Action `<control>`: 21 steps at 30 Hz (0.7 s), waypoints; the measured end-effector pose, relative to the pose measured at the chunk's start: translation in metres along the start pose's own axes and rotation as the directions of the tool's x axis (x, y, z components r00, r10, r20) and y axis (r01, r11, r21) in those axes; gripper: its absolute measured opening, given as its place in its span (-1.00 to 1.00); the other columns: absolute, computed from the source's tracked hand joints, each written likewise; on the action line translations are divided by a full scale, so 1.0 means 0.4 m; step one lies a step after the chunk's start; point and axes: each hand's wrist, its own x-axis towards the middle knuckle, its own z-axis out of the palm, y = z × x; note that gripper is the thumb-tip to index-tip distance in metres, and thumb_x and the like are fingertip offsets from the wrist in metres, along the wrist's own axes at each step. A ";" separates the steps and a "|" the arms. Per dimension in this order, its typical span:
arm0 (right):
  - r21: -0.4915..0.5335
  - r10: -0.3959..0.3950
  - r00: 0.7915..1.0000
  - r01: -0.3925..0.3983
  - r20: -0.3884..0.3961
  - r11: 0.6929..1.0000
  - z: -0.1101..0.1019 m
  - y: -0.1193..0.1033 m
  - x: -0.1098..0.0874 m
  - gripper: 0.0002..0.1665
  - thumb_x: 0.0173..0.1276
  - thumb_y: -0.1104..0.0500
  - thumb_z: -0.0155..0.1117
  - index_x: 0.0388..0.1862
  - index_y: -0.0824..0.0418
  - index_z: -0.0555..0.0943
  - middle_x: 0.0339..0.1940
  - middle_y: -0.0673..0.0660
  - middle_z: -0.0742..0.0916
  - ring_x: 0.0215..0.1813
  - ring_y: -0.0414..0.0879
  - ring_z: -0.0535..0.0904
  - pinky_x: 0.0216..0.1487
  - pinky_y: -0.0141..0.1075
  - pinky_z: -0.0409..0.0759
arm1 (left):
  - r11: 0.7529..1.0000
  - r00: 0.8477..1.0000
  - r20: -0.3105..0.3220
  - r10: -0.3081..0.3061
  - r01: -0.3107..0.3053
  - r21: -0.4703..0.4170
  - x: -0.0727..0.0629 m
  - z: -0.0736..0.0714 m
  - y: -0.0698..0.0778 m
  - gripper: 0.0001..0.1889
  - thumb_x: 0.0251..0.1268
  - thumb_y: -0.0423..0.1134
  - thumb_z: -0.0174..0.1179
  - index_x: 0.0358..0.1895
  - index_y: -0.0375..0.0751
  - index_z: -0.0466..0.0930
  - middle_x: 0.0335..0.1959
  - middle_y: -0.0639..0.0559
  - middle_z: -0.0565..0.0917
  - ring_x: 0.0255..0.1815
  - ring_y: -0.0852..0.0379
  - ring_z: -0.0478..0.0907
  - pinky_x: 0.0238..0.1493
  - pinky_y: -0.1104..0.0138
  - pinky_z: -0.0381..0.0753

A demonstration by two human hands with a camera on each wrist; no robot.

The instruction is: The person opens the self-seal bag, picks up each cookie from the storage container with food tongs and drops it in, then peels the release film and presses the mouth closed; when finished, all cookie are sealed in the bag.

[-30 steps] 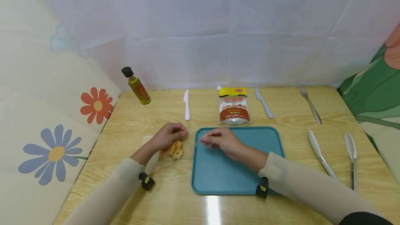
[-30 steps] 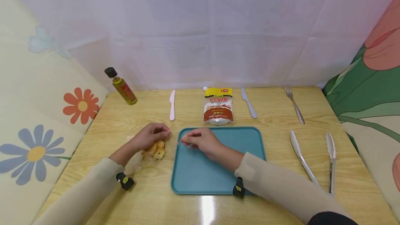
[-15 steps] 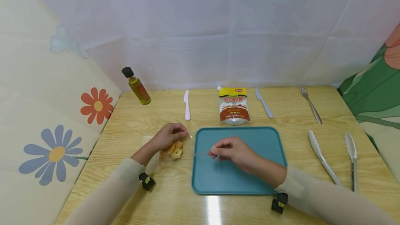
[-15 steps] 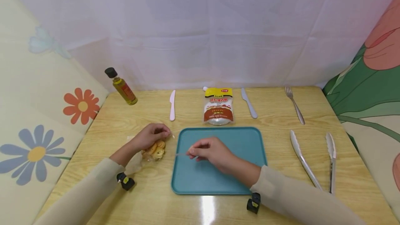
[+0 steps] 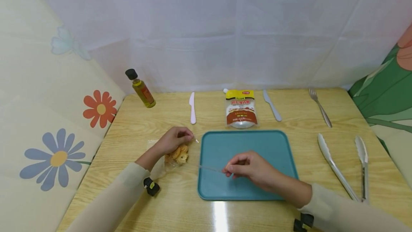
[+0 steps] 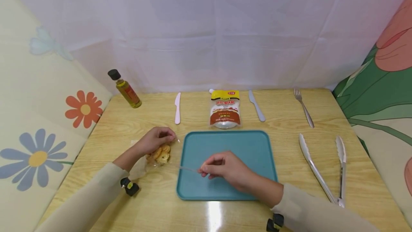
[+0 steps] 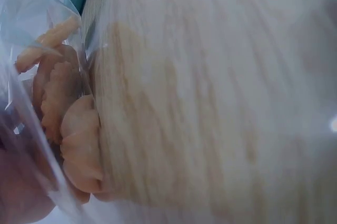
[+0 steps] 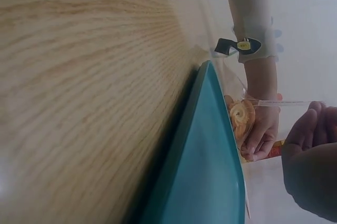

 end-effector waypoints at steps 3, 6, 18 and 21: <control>0.005 -0.017 1.000 0.017 0.009 1.000 -0.004 0.002 -0.016 -0.76 0.47 0.28 0.34 -0.08 0.48 0.71 -0.20 0.11 0.83 -0.15 -0.14 0.72 -0.09 -0.32 0.71 | 1.000 1.000 -0.001 -0.002 0.002 0.002 0.000 0.001 -0.003 -0.85 0.54 -0.39 0.16 -0.09 -0.39 0.71 -0.19 -0.19 0.72 -0.24 0.09 0.53 -0.24 0.38 0.56; 0.003 -0.017 1.000 0.017 0.001 1.000 -0.007 0.004 -0.029 -0.81 0.47 0.25 0.35 -0.11 0.40 0.74 -0.19 0.15 0.82 -0.13 -0.12 0.71 -0.06 -0.30 0.71 | 1.000 1.000 -0.003 -0.004 0.004 0.003 0.001 0.002 -0.005 -0.85 0.54 -0.39 0.16 -0.09 -0.38 0.72 -0.19 -0.19 0.72 -0.24 0.08 0.53 -0.24 0.38 0.56; -0.014 -0.064 0.997 0.065 0.031 0.998 -0.012 0.018 -0.063 -0.70 0.46 0.26 0.36 -0.09 0.56 0.68 -0.18 0.12 0.83 -0.11 -0.13 0.75 -0.06 -0.27 0.73 | 1.000 1.000 -0.006 -0.015 0.015 0.025 0.007 0.003 -0.009 -0.86 0.54 -0.39 0.17 -0.12 -0.29 0.74 -0.22 -0.06 0.72 -0.24 0.10 0.53 -0.23 0.38 0.57; -0.003 -0.081 0.996 0.081 0.037 0.997 -0.023 0.019 -0.075 -0.81 0.47 0.25 0.34 -0.13 0.40 0.73 -0.18 0.08 0.84 -0.09 -0.14 0.75 -0.06 -0.25 0.73 | 1.000 1.000 -0.008 -0.009 0.009 0.025 0.006 0.004 -0.009 -0.86 0.54 -0.39 0.17 -0.12 -0.29 0.74 -0.20 -0.07 0.73 -0.23 0.11 0.54 -0.22 0.38 0.58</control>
